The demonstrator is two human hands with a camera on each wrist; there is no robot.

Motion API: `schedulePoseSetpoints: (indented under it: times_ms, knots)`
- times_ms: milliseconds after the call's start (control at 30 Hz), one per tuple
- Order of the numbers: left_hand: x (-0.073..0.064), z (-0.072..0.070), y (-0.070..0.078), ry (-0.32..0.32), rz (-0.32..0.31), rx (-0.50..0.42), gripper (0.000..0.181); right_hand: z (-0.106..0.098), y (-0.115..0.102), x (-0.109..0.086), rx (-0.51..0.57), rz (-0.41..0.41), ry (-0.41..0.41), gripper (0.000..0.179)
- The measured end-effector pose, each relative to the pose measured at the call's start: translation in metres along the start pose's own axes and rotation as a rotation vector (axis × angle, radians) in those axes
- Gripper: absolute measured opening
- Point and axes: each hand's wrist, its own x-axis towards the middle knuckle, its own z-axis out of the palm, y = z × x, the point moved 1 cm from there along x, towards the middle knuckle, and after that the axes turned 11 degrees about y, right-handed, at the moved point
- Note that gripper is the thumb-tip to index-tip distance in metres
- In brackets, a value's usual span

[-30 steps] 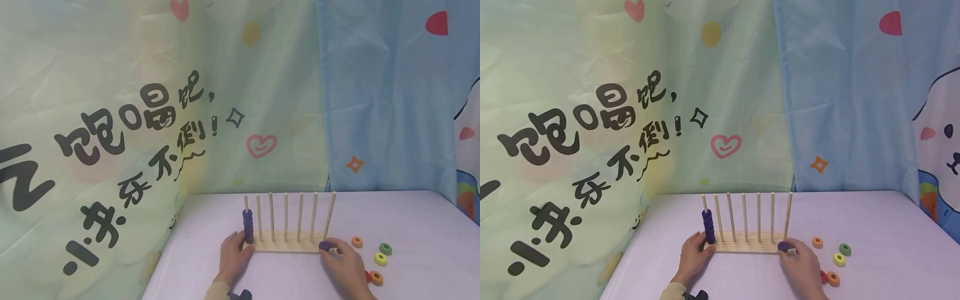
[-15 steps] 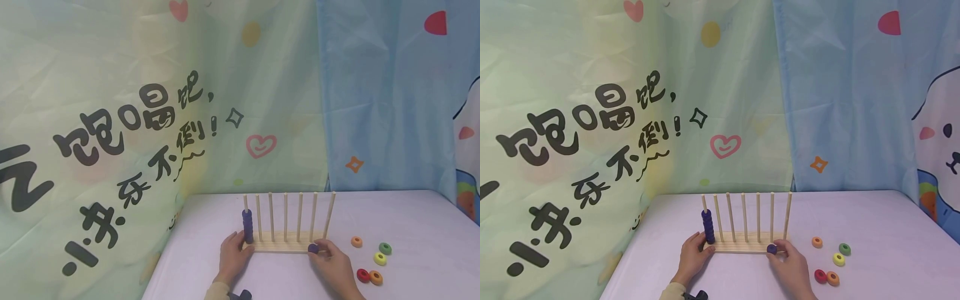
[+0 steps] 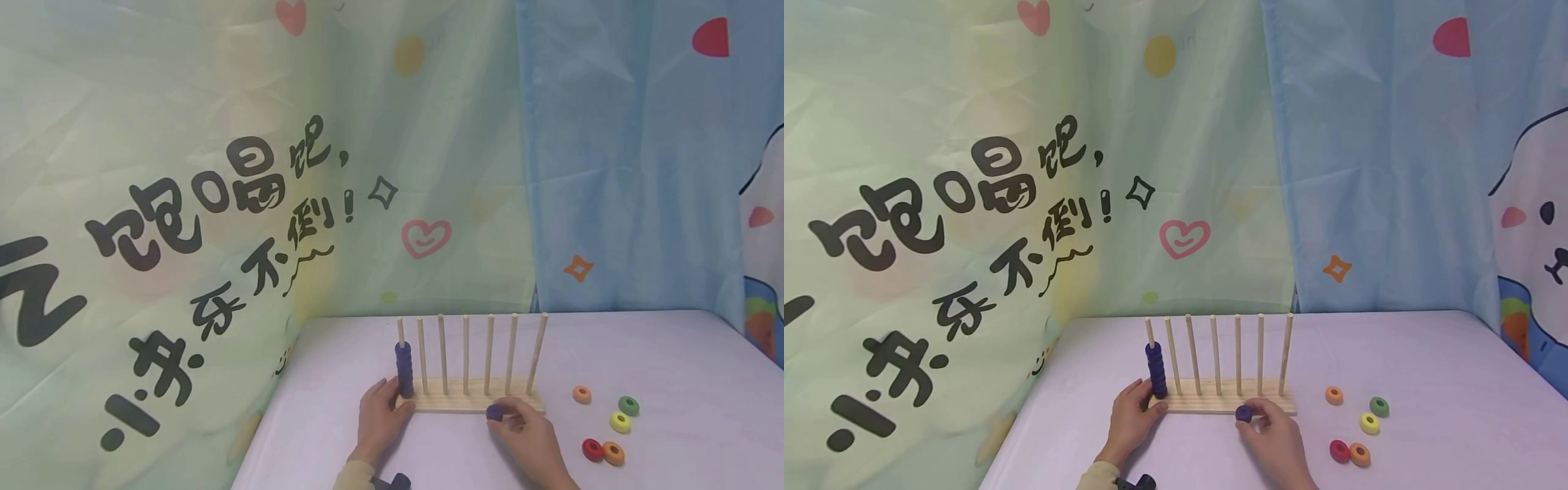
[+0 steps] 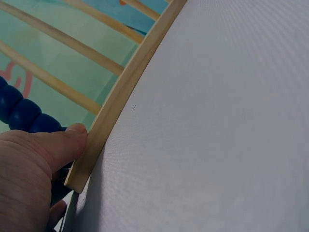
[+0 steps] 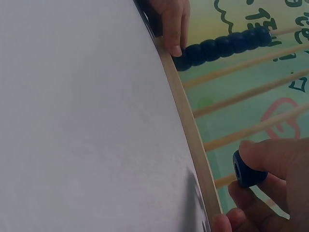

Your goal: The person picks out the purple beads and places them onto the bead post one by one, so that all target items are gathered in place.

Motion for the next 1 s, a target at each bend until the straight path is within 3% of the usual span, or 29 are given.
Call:
schedulePoseSetpoints:
  times_ms: [500, 1000]
  knots:
    - [0.0, 0.0, 0.001, -0.001, -0.01, -0.002, 0.05, 0.01, -0.011, -0.011, 0.068, 0.076, -0.055, 0.031]
    - [-0.001, 0.0, 0.0, -0.003, -0.03, -0.01, 0.051, 0.026, -0.022, -0.022, 0.153, 0.092, -0.081, 0.034]
